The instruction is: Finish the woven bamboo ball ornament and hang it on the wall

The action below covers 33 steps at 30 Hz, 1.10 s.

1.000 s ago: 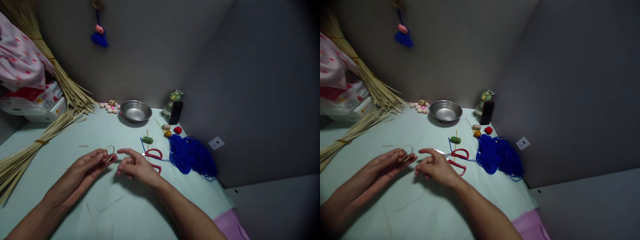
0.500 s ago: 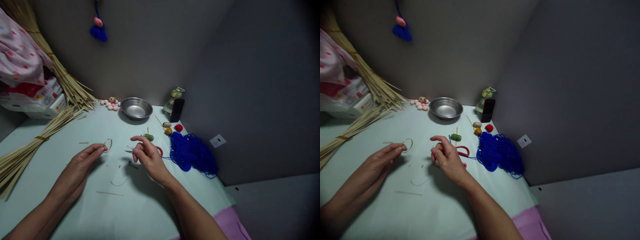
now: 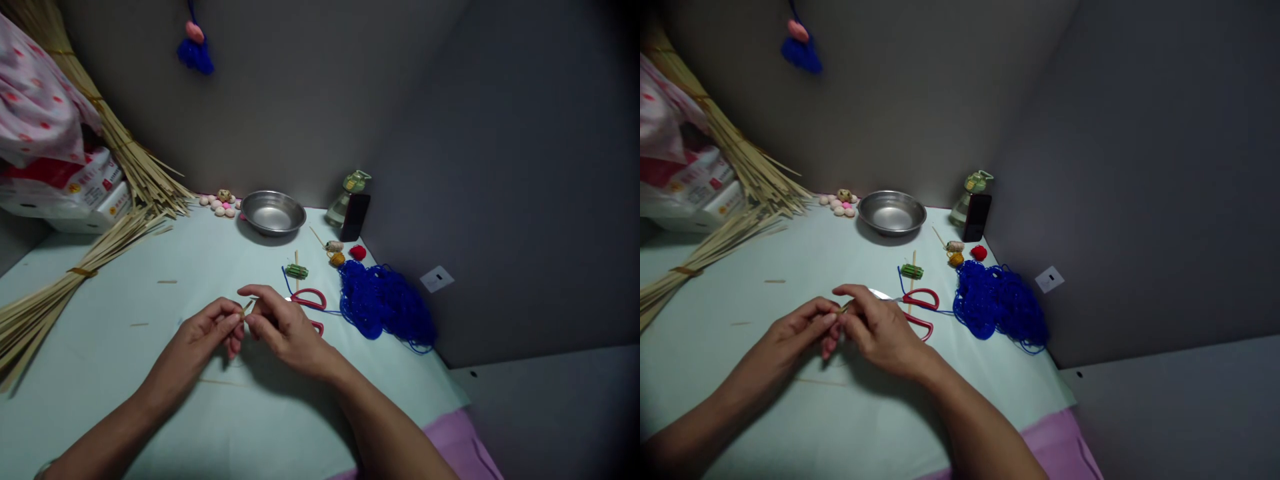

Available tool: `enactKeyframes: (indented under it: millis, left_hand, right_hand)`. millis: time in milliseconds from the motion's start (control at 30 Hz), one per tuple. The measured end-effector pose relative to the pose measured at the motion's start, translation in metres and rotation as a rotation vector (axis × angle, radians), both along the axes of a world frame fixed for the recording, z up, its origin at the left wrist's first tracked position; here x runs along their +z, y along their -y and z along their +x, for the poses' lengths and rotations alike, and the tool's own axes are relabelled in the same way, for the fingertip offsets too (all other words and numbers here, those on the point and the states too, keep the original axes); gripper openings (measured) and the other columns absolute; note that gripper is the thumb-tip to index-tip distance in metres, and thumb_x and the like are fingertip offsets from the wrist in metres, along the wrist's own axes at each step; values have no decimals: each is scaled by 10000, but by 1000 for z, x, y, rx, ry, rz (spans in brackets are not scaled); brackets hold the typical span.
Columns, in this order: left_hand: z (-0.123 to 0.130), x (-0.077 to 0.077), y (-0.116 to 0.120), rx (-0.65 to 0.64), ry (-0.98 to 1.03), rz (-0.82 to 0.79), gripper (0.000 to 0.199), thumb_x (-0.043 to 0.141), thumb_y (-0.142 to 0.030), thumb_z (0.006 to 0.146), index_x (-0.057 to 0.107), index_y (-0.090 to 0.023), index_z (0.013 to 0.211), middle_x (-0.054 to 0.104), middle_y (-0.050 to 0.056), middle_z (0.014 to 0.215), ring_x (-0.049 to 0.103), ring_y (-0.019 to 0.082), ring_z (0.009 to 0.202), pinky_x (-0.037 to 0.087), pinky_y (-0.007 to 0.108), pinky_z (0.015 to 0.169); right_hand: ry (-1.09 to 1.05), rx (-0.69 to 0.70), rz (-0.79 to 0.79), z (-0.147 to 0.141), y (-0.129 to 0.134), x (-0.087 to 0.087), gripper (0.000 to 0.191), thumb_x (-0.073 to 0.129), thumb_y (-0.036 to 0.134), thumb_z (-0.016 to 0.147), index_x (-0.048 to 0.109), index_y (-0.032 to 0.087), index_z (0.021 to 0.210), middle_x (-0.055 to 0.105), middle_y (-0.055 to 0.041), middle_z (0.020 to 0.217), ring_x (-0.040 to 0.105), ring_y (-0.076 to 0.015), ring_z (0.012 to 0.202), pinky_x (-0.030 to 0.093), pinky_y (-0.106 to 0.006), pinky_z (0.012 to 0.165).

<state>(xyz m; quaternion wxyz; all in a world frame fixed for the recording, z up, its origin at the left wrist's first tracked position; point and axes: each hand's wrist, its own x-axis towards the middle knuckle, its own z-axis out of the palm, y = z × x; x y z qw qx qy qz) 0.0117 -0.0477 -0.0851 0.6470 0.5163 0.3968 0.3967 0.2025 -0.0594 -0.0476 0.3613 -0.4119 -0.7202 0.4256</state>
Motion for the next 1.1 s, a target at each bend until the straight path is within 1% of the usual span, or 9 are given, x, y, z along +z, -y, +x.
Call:
enactKeyframes:
  millis: [133, 267, 333, 467, 600, 767, 900, 1000, 1100]
  left_hand:
    - [-5, 4, -3, -5, -208, 112, 208, 689, -425, 931, 733, -240, 846, 625, -13, 667, 554, 152, 595, 443, 241, 580]
    - [-7, 4, 0, -300, -205, 26, 257, 699, -440, 921, 720, -222, 785, 630, 0, 649, 540, 157, 588, 425, 247, 563]
    - [-7, 4, 2, -366, -106, -69, 272, 722, -461, 913, 723, -212, 802, 623, 1, 639, 526, 143, 561, 414, 234, 534]
    - [-10, 13, 0, -173, 168, -268, 263, 817, -442, 862, 726, -198, 826, 553, -37, 619, 420, 81, 516, 351, 166, 475]
    - [-10, 21, -4, 0, 334, -360, 252, 936, -296, 741, 728, -174, 812, 510, -56, 657, 376, 54, 517, 357, 133, 441]
    - [-6, 17, -5, 31, 370, -381, 271, 941, -298, 739, 710, -163, 777, 518, -53, 668, 390, 51, 519, 386, 126, 438]
    - [-4, 15, -4, 54, 308, -371, 315, 930, -371, 753, 696, -162, 780, 532, -56, 660, 401, 50, 524, 399, 121, 465]
    - [-4, 16, -4, 78, 228, -346, 335, 917, -424, 759, 704, -176, 832, 561, -55, 668, 431, 57, 538, 388, 116, 470]
    - [-5, 14, -4, 107, 152, -270, 334, 888, -466, 776, 706, -194, 845, 594, -47, 673, 466, 78, 551, 377, 132, 460]
  right_hand:
    - [-106, 20, -69, 3, -3, 2, 240, 553, 248, 988, 590, 230, 1225, 564, 38, 776, 503, -132, 684, 407, -281, 654]
    - [-134, -21, -115, 5, -6, 1, 155, 547, 226, 955, 596, 219, 1102, 537, 47, 748, 472, -124, 656, 384, -273, 634]
    - [-160, -47, -150, 4, -8, 0, 99, 566, 234, 934, 595, 217, 1027, 509, 55, 718, 450, -121, 635, 368, -270, 617]
    - [-278, -74, -193, 2, -11, -2, 61, 595, 274, 901, 578, 216, 907, 533, 39, 725, 486, -127, 664, 381, -269, 633]
    - [-260, -108, -100, 0, -8, -5, 119, 543, 242, 917, 642, 225, 981, 553, 24, 743, 500, -139, 672, 411, -280, 641]
    - [238, -141, 292, -4, -1, -15, 449, 424, 113, 936, 662, 230, 1297, 628, -38, 889, 568, -172, 766, 464, -304, 709]
    - [605, -130, 361, -9, 3, -19, 518, 463, 105, 931, 586, 179, 1428, 701, -111, 1035, 616, -214, 834, 467, -311, 681]
    - [469, -86, 282, -13, 3, -20, 406, 465, 113, 959, 648, 193, 1313, 734, -102, 1073, 658, -218, 928, 505, -327, 787]
    - [246, -101, 165, -14, 1, -21, 224, 535, 204, 1008, 696, 220, 1163, 727, -44, 925, 652, -179, 820, 511, -306, 784]
